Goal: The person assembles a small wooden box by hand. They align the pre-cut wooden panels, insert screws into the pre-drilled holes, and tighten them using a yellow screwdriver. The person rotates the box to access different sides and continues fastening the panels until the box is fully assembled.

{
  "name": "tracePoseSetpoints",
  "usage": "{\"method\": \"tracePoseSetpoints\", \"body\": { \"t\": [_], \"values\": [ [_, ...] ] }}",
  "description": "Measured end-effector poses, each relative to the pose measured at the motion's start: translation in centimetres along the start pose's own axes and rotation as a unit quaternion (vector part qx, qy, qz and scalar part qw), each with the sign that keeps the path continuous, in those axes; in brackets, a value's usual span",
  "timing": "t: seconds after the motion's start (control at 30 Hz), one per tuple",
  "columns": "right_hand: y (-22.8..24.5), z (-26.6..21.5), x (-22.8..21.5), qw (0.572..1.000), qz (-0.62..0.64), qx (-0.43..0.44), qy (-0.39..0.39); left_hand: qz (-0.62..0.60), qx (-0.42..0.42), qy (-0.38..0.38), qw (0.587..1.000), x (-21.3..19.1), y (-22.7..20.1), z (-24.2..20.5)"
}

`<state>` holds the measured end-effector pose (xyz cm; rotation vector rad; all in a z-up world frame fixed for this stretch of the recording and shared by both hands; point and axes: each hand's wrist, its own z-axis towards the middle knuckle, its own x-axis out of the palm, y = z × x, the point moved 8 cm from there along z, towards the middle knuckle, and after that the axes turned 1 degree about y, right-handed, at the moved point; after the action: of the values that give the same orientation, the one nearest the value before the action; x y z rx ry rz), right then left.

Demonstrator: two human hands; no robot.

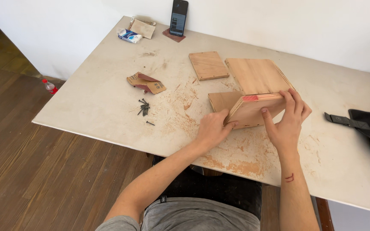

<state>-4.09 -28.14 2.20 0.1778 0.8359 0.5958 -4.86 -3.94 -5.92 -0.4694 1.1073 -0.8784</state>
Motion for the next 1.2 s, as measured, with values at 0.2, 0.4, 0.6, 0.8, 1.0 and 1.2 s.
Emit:
{"method": "tracePoseSetpoints", "body": {
  "t": [0.2,0.4,0.6,0.8,1.0,1.2],
  "values": [
    [-1.6,0.6,0.0,0.988,0.149,0.035,0.006,0.035,0.106,-0.115,0.987,0.2,-4.3,-0.1],
    [8.6,2.1,-4.1,0.928,0.348,0.057,0.118,0.134,0.127,-0.182,0.966,-1.6,-13.6,-0.9],
    [0.6,4.7,0.7,0.922,0.322,0.141,0.161,0.143,0.125,-0.149,0.970,-0.3,-15.9,-1.6],
    [0.2,8.2,0.3,0.940,0.284,0.076,0.175,0.244,0.153,0.017,0.957,2.0,-12.9,-3.1],
    [1.7,9.1,-0.6,0.929,0.288,0.076,0.220,0.126,0.067,0.095,0.985,-7.0,-8.4,-2.3],
    [0.8,12.4,1.0,0.961,0.065,0.006,0.268,0.069,0.152,-0.084,0.982,-4.1,-9.6,-2.9]
  ]
}}
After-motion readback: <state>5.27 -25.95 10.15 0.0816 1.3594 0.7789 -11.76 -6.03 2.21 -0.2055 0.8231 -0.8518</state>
